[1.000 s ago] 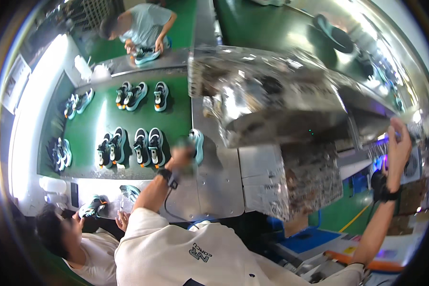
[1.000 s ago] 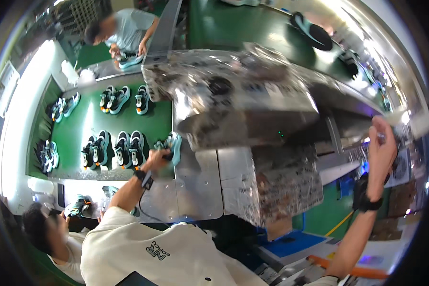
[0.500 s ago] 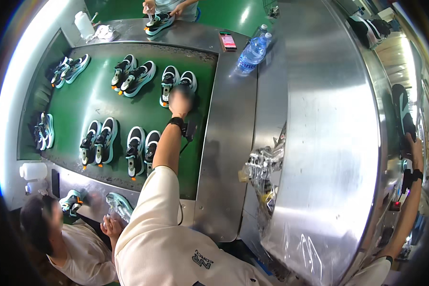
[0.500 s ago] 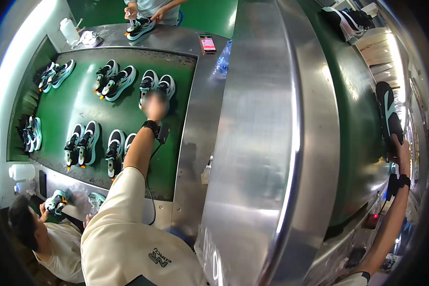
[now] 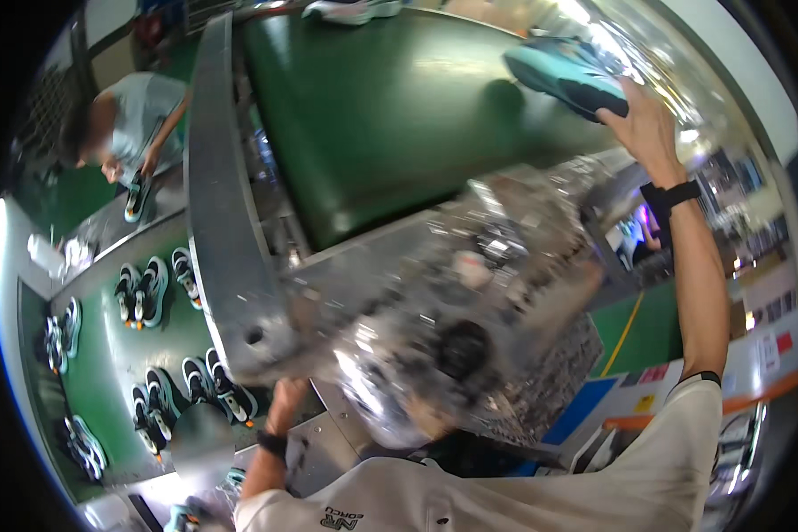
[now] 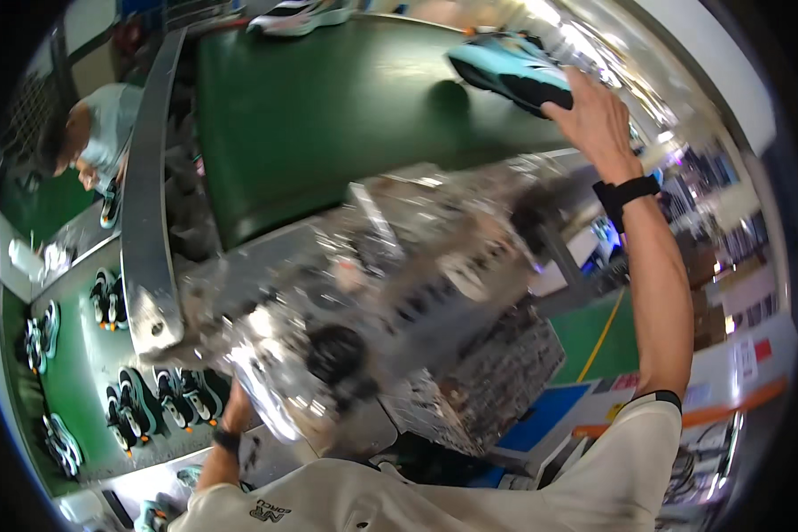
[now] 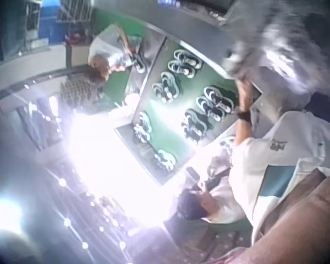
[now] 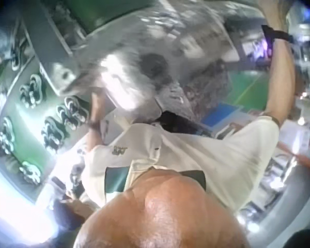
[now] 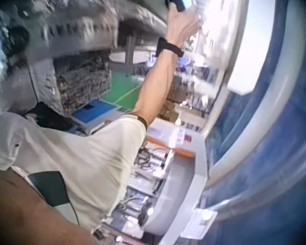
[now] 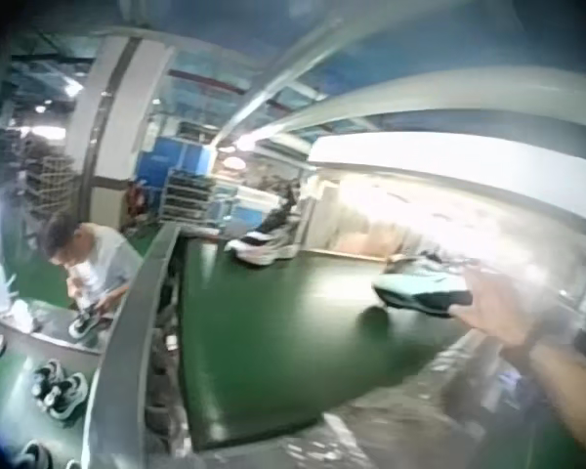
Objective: Operating a machine to press soles or components onto shoes and organizing them on a conveyor belt.
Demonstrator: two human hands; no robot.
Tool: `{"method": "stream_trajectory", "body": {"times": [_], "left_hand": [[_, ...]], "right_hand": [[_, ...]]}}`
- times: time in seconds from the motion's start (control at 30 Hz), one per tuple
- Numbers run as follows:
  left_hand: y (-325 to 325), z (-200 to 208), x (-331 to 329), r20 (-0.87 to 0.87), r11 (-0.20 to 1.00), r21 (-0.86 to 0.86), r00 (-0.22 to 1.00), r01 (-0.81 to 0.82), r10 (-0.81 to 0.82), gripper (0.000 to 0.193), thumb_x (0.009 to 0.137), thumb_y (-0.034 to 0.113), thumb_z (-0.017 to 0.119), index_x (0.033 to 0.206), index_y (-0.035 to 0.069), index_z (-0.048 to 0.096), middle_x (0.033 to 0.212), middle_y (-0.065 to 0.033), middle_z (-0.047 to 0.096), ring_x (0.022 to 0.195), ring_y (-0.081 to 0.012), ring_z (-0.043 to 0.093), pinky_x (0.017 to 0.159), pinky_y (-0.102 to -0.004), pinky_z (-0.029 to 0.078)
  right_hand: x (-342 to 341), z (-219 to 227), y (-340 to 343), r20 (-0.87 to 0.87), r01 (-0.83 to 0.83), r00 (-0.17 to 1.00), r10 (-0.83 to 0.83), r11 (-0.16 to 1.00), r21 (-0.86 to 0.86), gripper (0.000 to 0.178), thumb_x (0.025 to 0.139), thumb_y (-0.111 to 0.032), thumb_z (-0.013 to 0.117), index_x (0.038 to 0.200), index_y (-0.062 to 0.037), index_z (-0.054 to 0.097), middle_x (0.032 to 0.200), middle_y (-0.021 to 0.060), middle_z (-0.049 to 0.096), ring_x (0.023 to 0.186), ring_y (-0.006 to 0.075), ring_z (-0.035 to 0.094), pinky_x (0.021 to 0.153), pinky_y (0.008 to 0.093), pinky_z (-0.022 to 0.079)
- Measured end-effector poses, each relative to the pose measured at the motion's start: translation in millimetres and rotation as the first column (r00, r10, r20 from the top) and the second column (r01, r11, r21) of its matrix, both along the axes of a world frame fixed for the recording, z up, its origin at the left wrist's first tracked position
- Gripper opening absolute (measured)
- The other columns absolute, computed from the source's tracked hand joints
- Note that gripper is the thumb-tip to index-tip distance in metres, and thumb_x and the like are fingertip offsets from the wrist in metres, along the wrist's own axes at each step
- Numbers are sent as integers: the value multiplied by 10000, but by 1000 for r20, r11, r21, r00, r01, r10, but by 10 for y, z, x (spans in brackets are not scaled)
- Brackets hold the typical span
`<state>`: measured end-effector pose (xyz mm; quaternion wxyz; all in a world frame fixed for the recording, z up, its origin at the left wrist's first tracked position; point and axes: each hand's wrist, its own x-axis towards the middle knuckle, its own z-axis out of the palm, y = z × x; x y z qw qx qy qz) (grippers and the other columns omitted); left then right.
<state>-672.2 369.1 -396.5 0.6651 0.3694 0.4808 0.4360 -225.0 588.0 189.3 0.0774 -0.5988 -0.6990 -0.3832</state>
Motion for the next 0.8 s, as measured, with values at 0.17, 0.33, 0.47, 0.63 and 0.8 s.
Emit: {"method": "stream_trajectory", "body": {"times": [0.17,0.33,0.47,0.63,0.8], "left_hand": [[-555,2121,1624,480,703,139,573,697,-664,624,977,432,504,1407,-6,392,1364,-204,506,1232,-338,529,1051,-459,428],[-481,3214,2842,751,499,365,69,786,-657,916,890,732,338,1490,46,251,1467,-270,360,1272,-482,446,1063,-593,357],[-1072,3739,3599,818,113,403,-303,908,-488,1103,785,810,435,1512,27,163,1472,-311,309,1228,-509,456,1023,-616,371],[-2408,3427,4283,912,-299,314,-374,901,-169,888,876,609,523,1499,42,241,1428,-321,365,1042,-384,530,887,-512,457],[-3752,3327,4740,812,-228,-7,-127,974,-570,625,957,486,370,1378,31,449,1273,-228,536,872,-300,565,701,-405,489]], "right_hand": [[341,35,-1627,11,-353,934,356,920,169,569,668,-93,786,1192,-51,569,1030,149,629,887,358,629,735,402,518],[788,-311,-3472,-81,-270,949,304,920,286,474,675,-83,784,1108,-10,606,1041,144,663,902,320,662,762,374,533],[921,-658,-5077,-195,8,981,19,991,135,384,756,-167,729,1085,-44,575,1108,88,650,1031,290,616,885,400,504],[968,-1261,-6760,-296,385,902,-314,895,224,497,715,-36,698,1190,-54,554,1260,146,573,1122,337,574,955,450,481],[682,-2286,-8289,-955,719,295,35,650,246,621,792,-35,712,1363,-27,468,1346,164,535,1128,257,596,911,370,512]]}}
